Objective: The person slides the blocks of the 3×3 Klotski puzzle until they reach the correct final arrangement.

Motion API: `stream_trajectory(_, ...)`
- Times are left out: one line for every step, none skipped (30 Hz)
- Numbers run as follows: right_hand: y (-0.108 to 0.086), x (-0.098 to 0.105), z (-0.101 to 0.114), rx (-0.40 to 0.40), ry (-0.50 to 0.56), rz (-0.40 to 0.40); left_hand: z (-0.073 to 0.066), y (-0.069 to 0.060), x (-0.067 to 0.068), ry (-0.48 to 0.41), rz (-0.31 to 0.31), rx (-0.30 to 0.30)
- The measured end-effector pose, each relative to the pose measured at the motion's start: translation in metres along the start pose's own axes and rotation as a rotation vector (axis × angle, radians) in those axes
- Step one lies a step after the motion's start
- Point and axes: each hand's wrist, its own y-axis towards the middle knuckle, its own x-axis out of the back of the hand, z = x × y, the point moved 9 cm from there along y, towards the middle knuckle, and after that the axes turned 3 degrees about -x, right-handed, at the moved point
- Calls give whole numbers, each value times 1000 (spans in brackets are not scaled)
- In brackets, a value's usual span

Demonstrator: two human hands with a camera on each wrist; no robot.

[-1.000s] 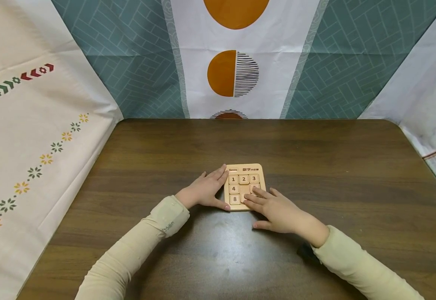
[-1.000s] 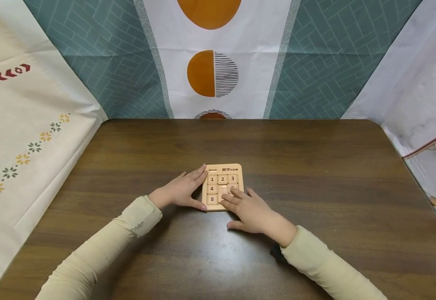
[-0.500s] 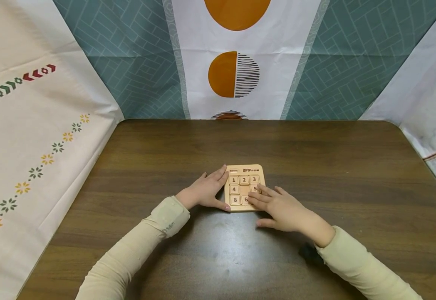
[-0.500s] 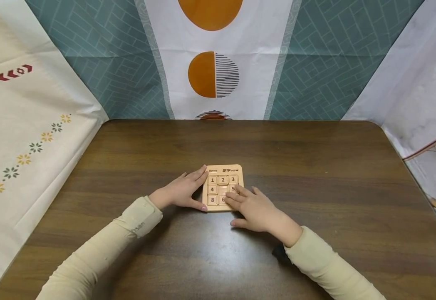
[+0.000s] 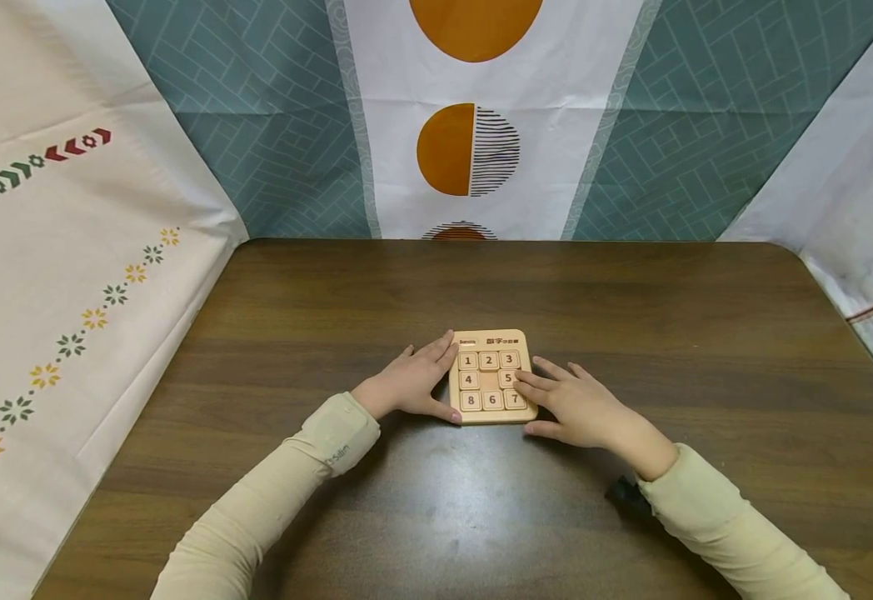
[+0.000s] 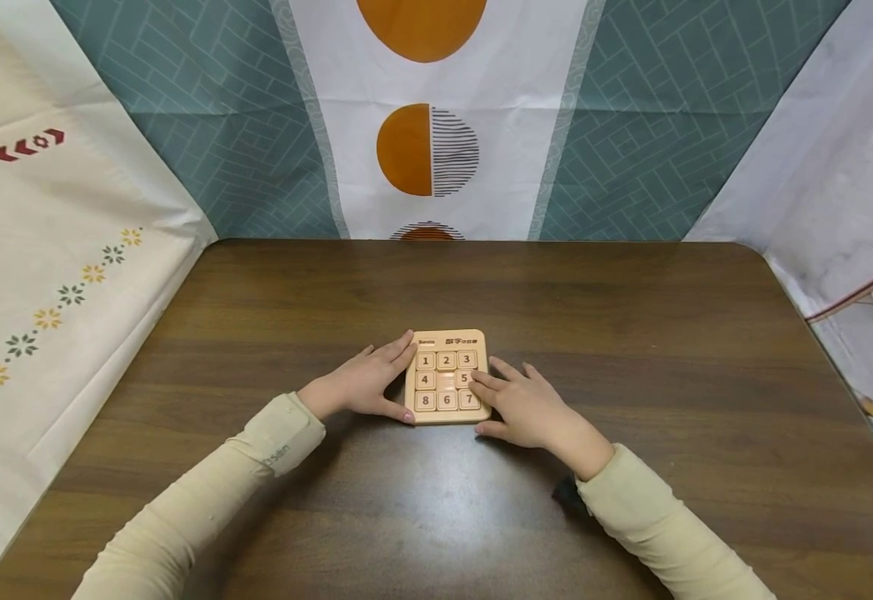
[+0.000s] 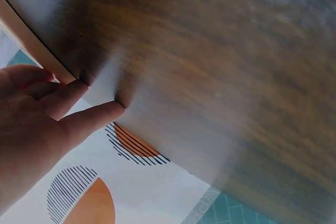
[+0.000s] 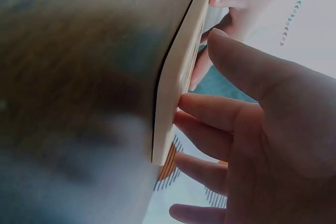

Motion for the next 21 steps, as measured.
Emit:
stream_trajectory(1, 0, 1, 2, -1, -2, 0, 0, 1, -4, -1, -2)
stream_trajectory(1, 1, 2, 3, -3, -3, -1, -1, 1, -7, -1, -4)
stream_trajectory(2, 1, 3, 5, -4, -4, -1, -1, 1, -10, 1, -6)
stream_trajectory(3, 1, 4, 8, -5, -5, -1, -1, 1, -11, 3, -8)
stream_trajectory(4, 2, 6, 11, -5, -6, -2, -1, 1, -4, 3, -12)
stream_trajectory(6, 2, 8, 16, -6, -7, -2, -1, 2, -3, 1, -14)
stream_trajectory(7, 1, 10, 21, -7, -8, -2, -1, 2, -6, 1, -15)
stream_trajectory(9, 1, 12, 28, -7, -10, -2, -2, 2, -6, 1, -15)
stream_trajectory(10, 1, 14, 33, -5, -10, -2, -1, 2, -3, 4, -13)
stream_trajectory(12, 1, 16, 38, -5, -12, -2, -1, 2, -2, 4, -11)
stream_trajectory(13, 1, 18, 42, -6, -14, -2, -1, 1, -1, 5, -8)
stream_trajectory(14, 1, 19, 44, -8, -17, -1, -1, 1, -6, 9, -1)
stream_trajectory(15, 1, 20, 45, -10, -17, -1, 0, 0, -6, 11, 3)
stream_trajectory(15, 1, 21, 46, -13, -18, 0, 1, 0, -4, 10, 5)
stream_trajectory(16, 1, 21, 45, -14, -17, 0, 1, 0, 1, 13, 8)
stream_trajectory(16, 0, 21, 44, -16, -14, 0, 1, -1, 1, 13, 10)
stream_trajectory(16, 0, 21, 44, -15, -10, 0, 1, -1, 3, 14, 13)
stream_trajectory(16, 0, 20, 44, -13, -4, 1, 1, -1, 3, 13, 14)
stream_trajectory(15, -1, 19, 45, -9, 2, 1, 1, -1, 5, 13, 14)
stream_trajectory(15, -1, 19, 46, -5, 8, 1, 1, -1, 6, 11, 14)
stream_trajectory(14, -1, 18, 46, 2, 12, 1, 1, -1, 8, 13, 14)
